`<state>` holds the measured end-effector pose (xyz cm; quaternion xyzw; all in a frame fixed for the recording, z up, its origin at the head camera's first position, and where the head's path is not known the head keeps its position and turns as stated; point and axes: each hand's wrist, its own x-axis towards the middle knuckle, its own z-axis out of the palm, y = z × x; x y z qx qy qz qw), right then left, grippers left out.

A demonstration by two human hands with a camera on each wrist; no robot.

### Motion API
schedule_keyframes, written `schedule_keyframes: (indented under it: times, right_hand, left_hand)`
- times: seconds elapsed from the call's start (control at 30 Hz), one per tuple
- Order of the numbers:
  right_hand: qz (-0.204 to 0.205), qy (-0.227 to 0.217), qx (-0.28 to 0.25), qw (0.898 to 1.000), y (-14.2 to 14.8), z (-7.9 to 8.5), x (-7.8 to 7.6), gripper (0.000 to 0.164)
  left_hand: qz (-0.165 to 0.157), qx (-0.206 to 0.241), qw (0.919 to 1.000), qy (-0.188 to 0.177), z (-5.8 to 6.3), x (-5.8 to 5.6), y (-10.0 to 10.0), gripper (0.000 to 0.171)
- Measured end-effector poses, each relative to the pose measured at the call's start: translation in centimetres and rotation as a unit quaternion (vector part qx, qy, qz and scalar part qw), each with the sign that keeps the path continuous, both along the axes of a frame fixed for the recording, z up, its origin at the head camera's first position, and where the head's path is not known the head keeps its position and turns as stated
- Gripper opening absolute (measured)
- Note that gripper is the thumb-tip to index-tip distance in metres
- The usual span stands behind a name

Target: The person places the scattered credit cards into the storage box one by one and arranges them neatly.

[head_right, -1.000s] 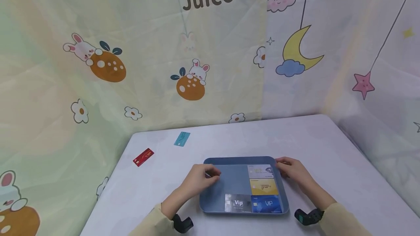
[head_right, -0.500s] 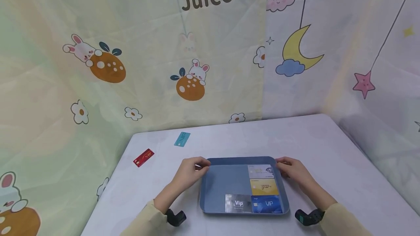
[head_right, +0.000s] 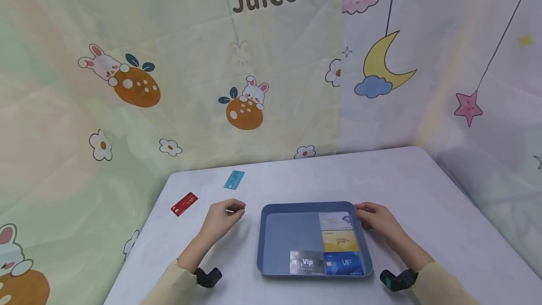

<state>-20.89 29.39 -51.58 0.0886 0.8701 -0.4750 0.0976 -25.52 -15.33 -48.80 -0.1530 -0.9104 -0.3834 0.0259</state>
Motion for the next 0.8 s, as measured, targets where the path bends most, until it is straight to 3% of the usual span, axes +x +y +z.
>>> schedule_keyframes:
  times: [0.8]
  right_hand:
    - [-0.002,0.005,0.002,1.000,0.0,0.1,-0.1,0.053]
  left_hand:
    - [0.117,-0.018,0.9929,-0.013,-0.1,-1.5,-6.1,0.019]
